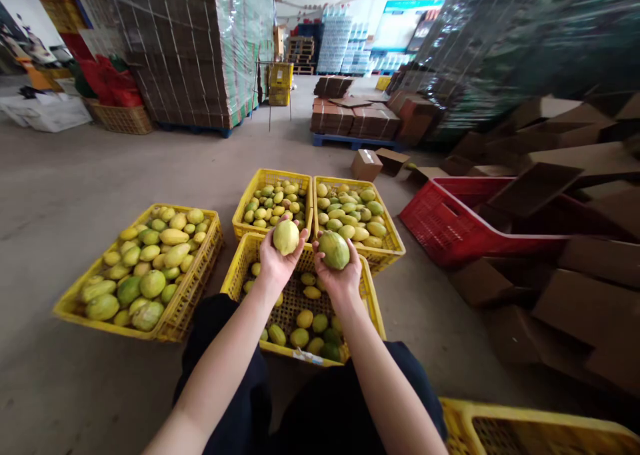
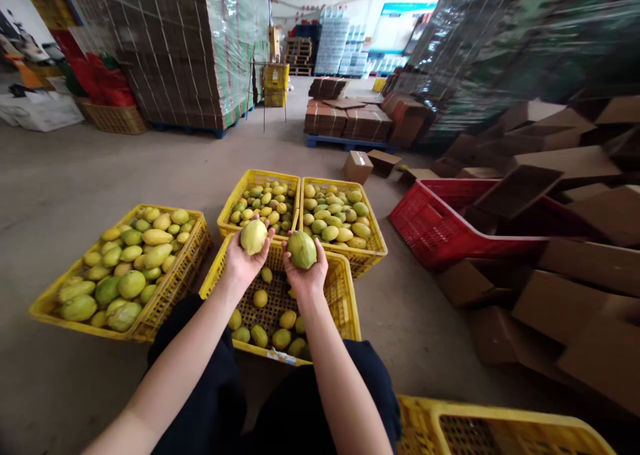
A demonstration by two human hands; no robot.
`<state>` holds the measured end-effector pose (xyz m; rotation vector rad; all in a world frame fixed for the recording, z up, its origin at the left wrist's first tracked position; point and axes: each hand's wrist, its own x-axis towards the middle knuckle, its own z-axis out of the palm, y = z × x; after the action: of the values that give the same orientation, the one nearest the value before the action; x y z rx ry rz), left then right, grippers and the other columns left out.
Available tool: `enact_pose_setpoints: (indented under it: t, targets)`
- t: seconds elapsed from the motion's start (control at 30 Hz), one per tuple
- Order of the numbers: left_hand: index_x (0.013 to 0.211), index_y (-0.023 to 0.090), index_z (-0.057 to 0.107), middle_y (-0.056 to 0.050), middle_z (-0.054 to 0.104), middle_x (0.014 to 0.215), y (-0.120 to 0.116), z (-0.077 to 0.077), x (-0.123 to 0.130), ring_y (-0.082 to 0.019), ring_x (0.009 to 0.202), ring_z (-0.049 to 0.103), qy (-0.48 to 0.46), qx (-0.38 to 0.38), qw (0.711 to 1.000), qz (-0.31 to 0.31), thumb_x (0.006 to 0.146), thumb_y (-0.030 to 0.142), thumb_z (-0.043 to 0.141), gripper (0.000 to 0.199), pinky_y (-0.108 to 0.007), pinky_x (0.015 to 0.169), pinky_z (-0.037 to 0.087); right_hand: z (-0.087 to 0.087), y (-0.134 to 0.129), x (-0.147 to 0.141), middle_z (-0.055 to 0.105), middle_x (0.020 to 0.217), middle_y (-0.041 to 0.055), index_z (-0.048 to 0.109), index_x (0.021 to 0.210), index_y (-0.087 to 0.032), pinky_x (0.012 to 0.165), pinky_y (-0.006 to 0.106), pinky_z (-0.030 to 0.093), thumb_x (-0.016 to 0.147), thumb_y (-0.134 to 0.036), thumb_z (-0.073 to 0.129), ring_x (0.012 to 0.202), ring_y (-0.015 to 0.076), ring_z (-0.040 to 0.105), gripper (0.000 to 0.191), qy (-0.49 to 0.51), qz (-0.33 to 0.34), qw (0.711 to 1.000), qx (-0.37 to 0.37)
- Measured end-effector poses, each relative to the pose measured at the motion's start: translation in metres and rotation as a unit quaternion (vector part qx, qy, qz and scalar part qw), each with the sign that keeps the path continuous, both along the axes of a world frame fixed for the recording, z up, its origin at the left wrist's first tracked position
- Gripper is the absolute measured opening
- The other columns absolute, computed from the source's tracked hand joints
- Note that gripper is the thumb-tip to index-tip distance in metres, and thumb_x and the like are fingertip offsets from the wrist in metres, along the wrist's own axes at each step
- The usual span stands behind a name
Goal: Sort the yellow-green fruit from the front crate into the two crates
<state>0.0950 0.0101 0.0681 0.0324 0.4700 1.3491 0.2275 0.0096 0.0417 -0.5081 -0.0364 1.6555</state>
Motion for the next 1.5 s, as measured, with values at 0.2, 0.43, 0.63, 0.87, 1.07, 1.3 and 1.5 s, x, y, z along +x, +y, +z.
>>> enact_pose_setpoints:
  t: [0.2, 0.43, 0.63, 0.87, 1.07, 1.3, 1.5]
  targets:
    - [0.127, 0.016, 0.063, -0.008, 0.074, 0.089, -0.003, 0.001, 0.000, -0.018, 0.073, 0.071, 0.008, 0.018, 1.000, -0.014, 0.090, 0.028, 0.040, 0.045, -0.023, 0.058, 0.056, 0.002, -0.004, -0.002, 0.074, 0.090, 0.0084, 0.066, 0.099, -0.017, 0.063, 0.030, 0.059, 0.079, -0.028, 0.052, 0.076, 0.0196, 0.068, 0.026, 0.002, -0.028, 1.000, 0.003]
    - [0.122, 0.018, 0.065, -0.009, 0.072, 0.108, -0.001, -0.009, 0.001, -0.017, 0.090, 0.069, -0.077, 0.030, 0.997, 0.013, 0.091, 0.027, 0.038, 0.043, -0.021, 0.064, 0.055, -0.002, -0.005, -0.002, 0.074, 0.095, 0.0078, 0.066, 0.096, -0.018, 0.063, 0.030, 0.057, 0.077, -0.033, 0.056, 0.085, 0.0213, 0.068, 0.026, 0.011, -0.037, 0.999, 0.002]
    - [0.114, 0.019, 0.068, -0.007, 0.072, 0.094, -0.001, -0.009, 0.000, -0.014, 0.077, 0.066, -0.095, 0.022, 0.995, -0.010, 0.092, 0.029, 0.039, 0.039, -0.018, 0.055, 0.050, -0.002, -0.005, -0.002, 0.073, 0.086, 0.0053, 0.065, 0.091, -0.019, 0.060, 0.029, 0.057, 0.074, -0.030, 0.057, 0.080, 0.0208, 0.069, 0.021, 0.020, -0.038, 0.999, -0.014]
    - [0.109, 0.018, 0.069, -0.005, 0.068, 0.081, -0.003, -0.007, 0.001, -0.014, 0.070, 0.065, -0.077, 0.008, 0.997, -0.005, 0.091, 0.031, 0.040, 0.036, -0.019, 0.053, 0.050, 0.001, -0.005, -0.005, 0.074, 0.081, 0.0046, 0.065, 0.089, -0.019, 0.057, 0.029, 0.058, 0.074, -0.028, 0.056, 0.075, 0.0208, 0.070, 0.020, 0.011, -0.035, 0.999, -0.035]
    - [0.108, 0.017, 0.068, -0.004, 0.067, 0.077, -0.005, -0.003, 0.002, -0.015, 0.066, 0.065, -0.054, -0.002, 0.999, 0.009, 0.090, 0.033, 0.039, 0.037, -0.021, 0.051, 0.051, 0.001, -0.005, -0.005, 0.074, 0.080, 0.0044, 0.065, 0.089, -0.019, 0.057, 0.029, 0.058, 0.073, -0.026, 0.055, 0.074, 0.0205, 0.070, 0.021, 0.009, -0.035, 0.999, -0.039]
    - [0.113, 0.017, 0.067, -0.004, 0.067, 0.077, -0.007, -0.001, 0.003, -0.015, 0.065, 0.065, -0.031, -0.011, 0.999, 0.012, 0.089, 0.033, 0.042, 0.038, -0.021, 0.051, 0.050, 0.000, -0.005, -0.005, 0.074, 0.080, 0.0040, 0.065, 0.090, -0.020, 0.057, 0.029, 0.058, 0.072, -0.026, 0.054, 0.075, 0.0203, 0.070, 0.021, 0.004, -0.028, 0.999, -0.035]
    - [0.115, 0.016, 0.066, -0.006, 0.067, 0.078, -0.006, -0.004, 0.005, -0.015, 0.066, 0.064, -0.020, -0.024, 0.999, 0.029, 0.093, 0.042, 0.038, 0.044, -0.022, 0.052, 0.050, -0.006, -0.003, -0.004, 0.075, 0.083, 0.0052, 0.065, 0.092, -0.019, 0.060, 0.030, 0.059, 0.071, -0.025, 0.057, 0.076, 0.0210, 0.070, 0.023, 0.007, -0.022, 0.999, -0.023]
